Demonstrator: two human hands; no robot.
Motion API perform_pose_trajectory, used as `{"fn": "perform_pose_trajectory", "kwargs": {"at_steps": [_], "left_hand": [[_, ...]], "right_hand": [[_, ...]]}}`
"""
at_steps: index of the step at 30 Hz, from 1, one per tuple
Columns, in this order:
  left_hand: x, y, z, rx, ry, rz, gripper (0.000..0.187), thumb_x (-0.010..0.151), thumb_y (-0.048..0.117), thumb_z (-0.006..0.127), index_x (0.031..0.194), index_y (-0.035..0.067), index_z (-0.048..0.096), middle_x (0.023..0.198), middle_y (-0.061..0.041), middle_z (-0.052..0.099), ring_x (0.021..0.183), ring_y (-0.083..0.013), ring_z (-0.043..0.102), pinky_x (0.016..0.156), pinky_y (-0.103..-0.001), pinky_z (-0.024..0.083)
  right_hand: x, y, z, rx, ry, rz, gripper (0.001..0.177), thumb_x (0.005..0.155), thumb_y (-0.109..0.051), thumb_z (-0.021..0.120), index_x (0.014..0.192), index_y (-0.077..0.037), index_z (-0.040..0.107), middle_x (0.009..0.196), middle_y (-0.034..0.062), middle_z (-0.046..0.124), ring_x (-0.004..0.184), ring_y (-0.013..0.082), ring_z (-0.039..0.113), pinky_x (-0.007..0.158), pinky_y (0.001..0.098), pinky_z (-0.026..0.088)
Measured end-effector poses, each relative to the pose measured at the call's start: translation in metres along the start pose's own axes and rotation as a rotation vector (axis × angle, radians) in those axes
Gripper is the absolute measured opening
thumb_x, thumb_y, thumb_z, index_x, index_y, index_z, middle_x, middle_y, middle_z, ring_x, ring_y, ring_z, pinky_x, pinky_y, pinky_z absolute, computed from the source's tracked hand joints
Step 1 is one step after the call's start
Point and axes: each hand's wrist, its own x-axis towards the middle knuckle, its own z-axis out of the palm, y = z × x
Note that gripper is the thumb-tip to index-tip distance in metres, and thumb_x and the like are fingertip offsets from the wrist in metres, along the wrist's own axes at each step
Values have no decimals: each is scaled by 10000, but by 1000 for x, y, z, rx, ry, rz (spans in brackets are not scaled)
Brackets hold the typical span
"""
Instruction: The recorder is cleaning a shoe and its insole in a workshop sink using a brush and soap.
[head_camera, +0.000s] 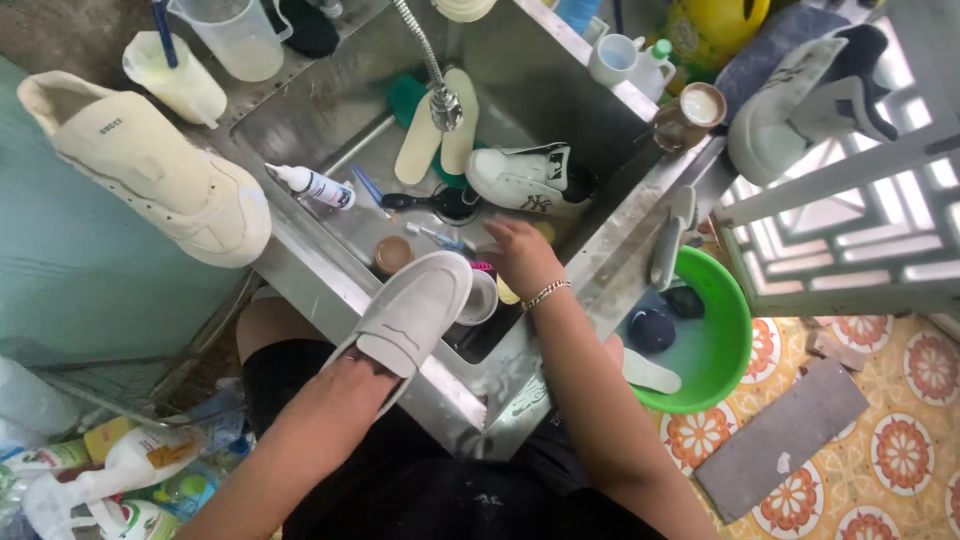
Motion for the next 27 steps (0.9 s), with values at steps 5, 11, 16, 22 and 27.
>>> {"fn": "perform_pose_trajectory", "kwargs": {"at_steps": [5,11,16,22,27], "left_hand": [[-5,-6,-20,65,-18,-53,379,845,29,537,1199,86,659,1062,-239,685,933,-411,687,790,-499,554],[12,19,-65,122,-44,-89,290,899,49,543,1173,74,634,1055,-240,689,938,-409,686,800,-513,545],[31,60,-85,279,-255,-387,253,971,99,505,1203,112,604,1054,-207,711,969,-364,703,854,-488,569],[24,3,-33,439,66,55,323,875,82,567,1185,41,646,1076,-209,706,979,-362,697,907,-482,548],[40,-22,-6,364,93,7,430,946,194,522,1339,29,576,1331,-257,605,1179,-397,602,1002,-493,468]], "right_hand": [[-21,-11,-53,-356,426,-14,293,856,-66,768,1142,-113,724,1179,108,705,1108,341,637,986,437,505],[-67,48,-104,-767,508,325,276,841,-217,866,1056,-114,726,1198,232,580,1100,410,572,919,472,461],[-85,53,-108,-492,363,352,242,944,-35,727,1179,-41,673,1318,275,590,1209,466,585,1031,500,486],[-45,-48,-94,-247,163,189,410,933,-66,696,1316,21,582,1116,268,657,1001,460,650,893,497,514],[-5,-54,-9,-344,-748,372,279,901,-215,641,1144,-219,776,1024,154,751,951,385,708,842,470,570]]}}
